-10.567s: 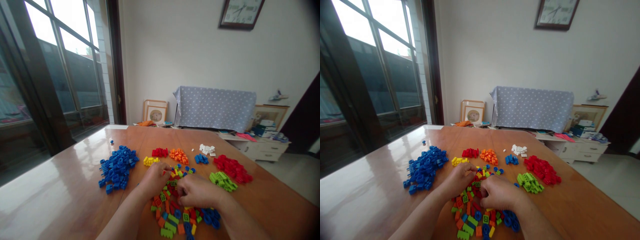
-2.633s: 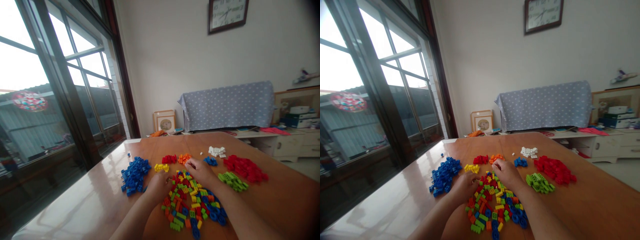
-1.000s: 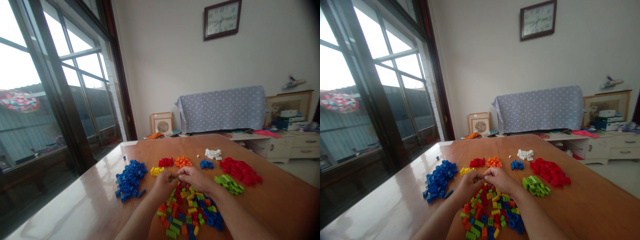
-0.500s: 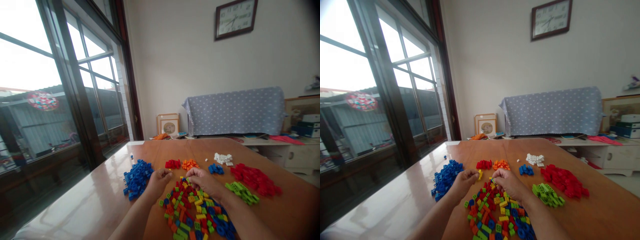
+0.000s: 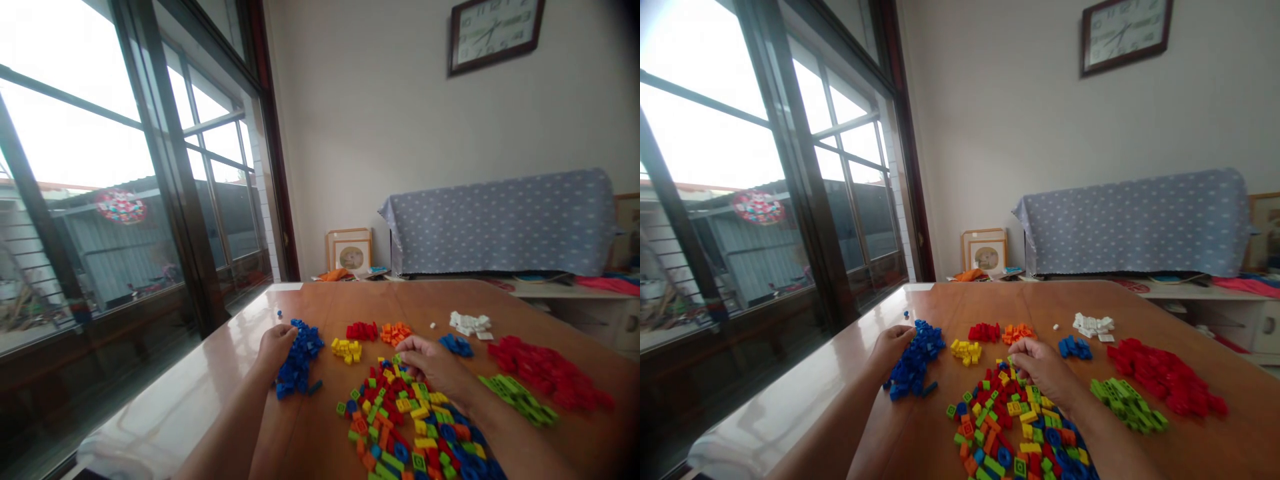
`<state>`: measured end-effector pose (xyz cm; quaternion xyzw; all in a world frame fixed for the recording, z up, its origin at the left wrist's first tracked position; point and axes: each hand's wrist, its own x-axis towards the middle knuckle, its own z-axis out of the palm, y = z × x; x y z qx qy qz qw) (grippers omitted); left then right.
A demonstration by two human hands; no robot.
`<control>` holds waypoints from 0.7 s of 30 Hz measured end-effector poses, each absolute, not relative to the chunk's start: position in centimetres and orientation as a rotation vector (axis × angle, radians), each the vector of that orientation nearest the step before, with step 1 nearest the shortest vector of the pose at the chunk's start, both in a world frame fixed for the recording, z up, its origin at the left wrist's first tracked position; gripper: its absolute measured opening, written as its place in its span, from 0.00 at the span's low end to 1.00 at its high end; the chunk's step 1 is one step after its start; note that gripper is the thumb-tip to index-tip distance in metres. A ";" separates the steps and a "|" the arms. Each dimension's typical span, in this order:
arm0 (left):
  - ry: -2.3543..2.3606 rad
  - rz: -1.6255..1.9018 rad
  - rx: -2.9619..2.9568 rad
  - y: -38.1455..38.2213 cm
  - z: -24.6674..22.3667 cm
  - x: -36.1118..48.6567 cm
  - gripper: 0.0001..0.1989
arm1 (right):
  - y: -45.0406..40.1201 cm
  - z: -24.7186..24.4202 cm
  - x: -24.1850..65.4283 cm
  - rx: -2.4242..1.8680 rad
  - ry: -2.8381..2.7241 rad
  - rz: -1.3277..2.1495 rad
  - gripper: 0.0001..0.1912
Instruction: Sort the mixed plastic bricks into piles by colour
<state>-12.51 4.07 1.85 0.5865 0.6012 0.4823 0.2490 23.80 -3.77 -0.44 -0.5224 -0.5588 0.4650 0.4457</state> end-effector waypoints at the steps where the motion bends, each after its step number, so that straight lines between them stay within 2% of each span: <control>1: 1.604 1.312 1.593 3.7 1.8 -12.1 0.20 | -3.9 -0.4 23.7 -1.287 -1.387 1.156 0.11; 8: 1.309 1.241 1.580 0.7 2.6 -7.9 0.22 | -4.6 0.1 23.1 -1.275 -1.443 1.180 0.09; 21: 0.972 1.011 1.526 -1.5 1.3 4.7 0.13 | -4.9 0.7 22.1 -1.146 -1.385 1.239 0.07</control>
